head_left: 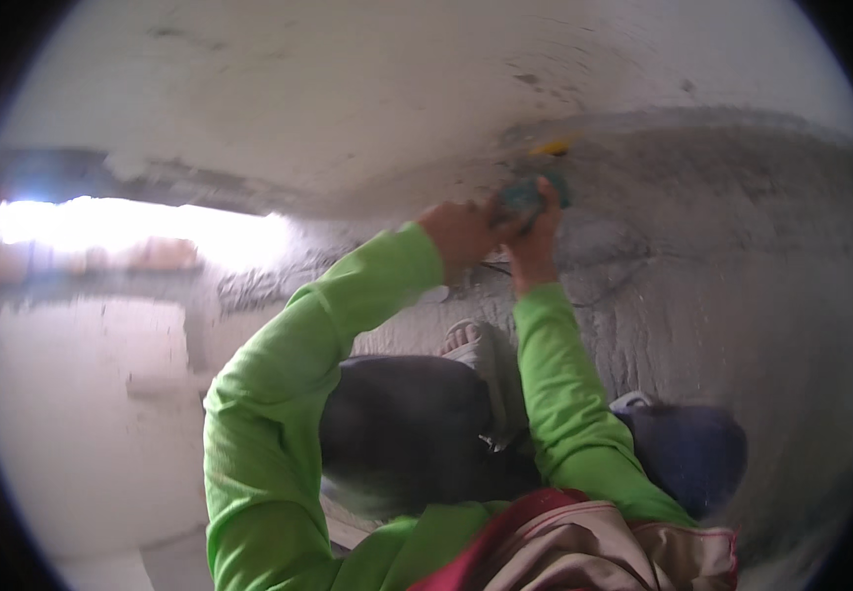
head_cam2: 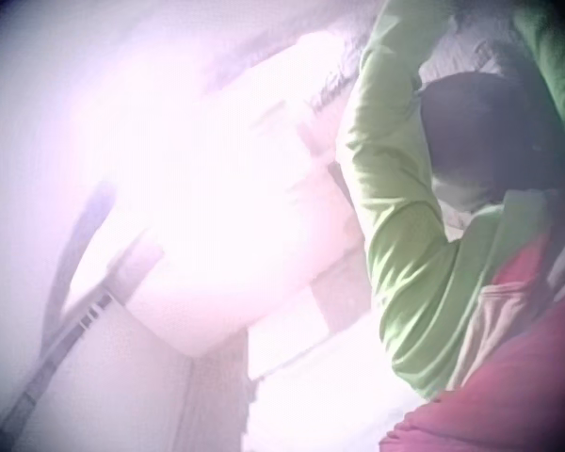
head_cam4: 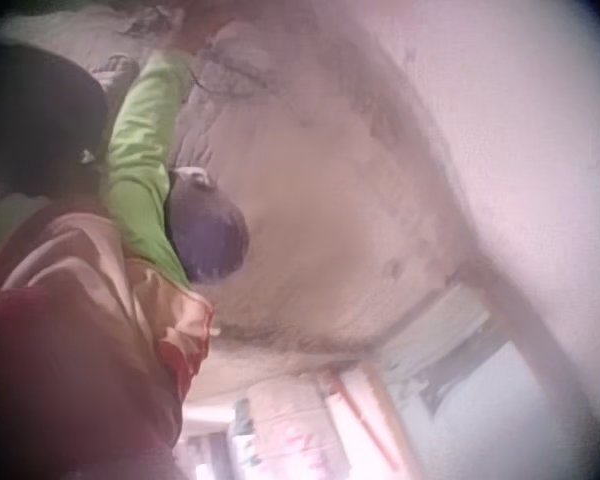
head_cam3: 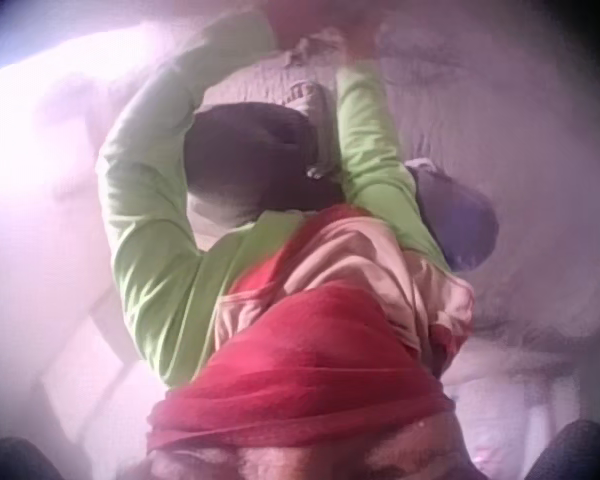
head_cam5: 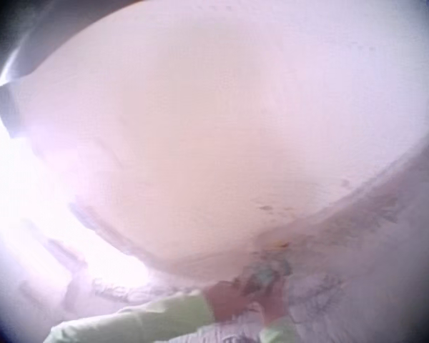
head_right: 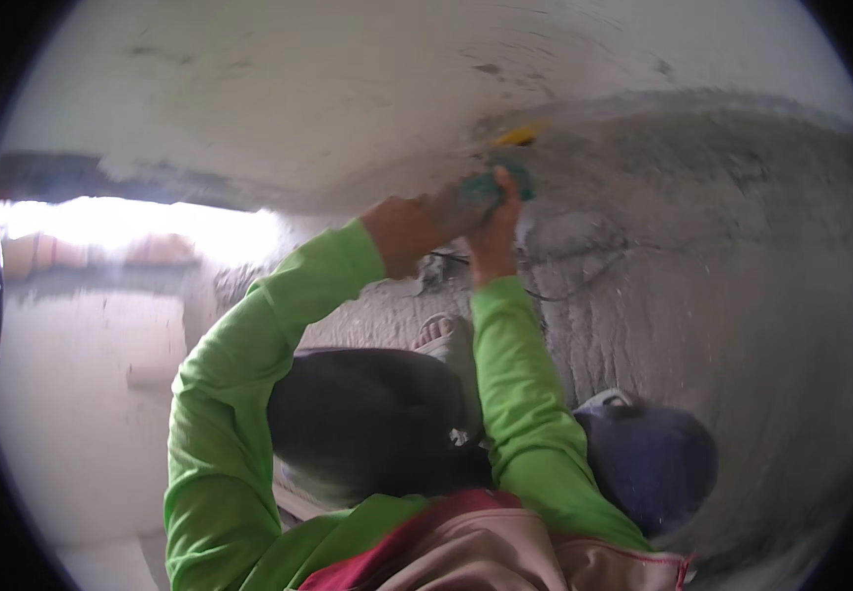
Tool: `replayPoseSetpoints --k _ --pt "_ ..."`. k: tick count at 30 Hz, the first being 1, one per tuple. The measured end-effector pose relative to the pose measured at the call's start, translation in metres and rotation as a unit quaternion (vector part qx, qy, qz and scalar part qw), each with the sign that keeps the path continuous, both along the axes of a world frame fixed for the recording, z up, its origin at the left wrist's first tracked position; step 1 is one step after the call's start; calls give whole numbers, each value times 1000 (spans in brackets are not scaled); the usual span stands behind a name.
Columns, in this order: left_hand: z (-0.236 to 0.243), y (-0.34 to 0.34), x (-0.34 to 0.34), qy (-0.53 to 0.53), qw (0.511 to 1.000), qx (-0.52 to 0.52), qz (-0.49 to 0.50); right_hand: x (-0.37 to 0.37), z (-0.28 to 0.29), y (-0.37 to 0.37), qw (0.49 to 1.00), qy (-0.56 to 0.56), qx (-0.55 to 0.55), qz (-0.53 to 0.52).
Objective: The person uses an angle grinder to smooth a section of a concrete wall. They hold the tool with both hands and move it across the surface, generating dust.
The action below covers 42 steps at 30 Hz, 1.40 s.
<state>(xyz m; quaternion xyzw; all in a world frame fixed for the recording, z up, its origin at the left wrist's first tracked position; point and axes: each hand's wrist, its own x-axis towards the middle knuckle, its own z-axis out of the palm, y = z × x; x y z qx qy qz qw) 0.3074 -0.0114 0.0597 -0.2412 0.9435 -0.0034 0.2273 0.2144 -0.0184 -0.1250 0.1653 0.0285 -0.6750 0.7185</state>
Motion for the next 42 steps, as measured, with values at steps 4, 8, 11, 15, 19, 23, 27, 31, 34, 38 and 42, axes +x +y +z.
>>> replayPoseSetpoints --k 4,8,11,15,19,23,27,31,34,38,42 --pt "-30 13 -11 -16 989 -69 -131 -24 -14 8 993 -48 -1 104" --pt "1 41 -39 -18 980 49 194 -24 26 30 996 -25 36 75" --pt "-1 53 -38 -43 970 64 231 -15 24 44 996 3 60 73" --pt "-8 61 -39 -66 987 37 140 -17 20 50 995 -20 32 93" --pt "-16 62 -31 -49 991 22 126 -15 24 52 986 -92 -14 135" --pt "5 43 -58 -121 980 91 127 -33 20 37 984 -115 -6 134" --pt "66 42 -96 -253 928 111 250 -8 27 40 990 -72 84 87" --pt "111 40 -84 -52 996 -72 -14 -3 43 47 988 -73 116 69" --pt "140 37 -110 -4 991 -122 63 -20 47 44 989 -117 82 40" --pt "128 53 -105 239 961 -101 94 -27 15 43 994 -90 22 63" --pt "102 62 -114 110 991 31 64 -20 -6 42 986 -96 -112 71"
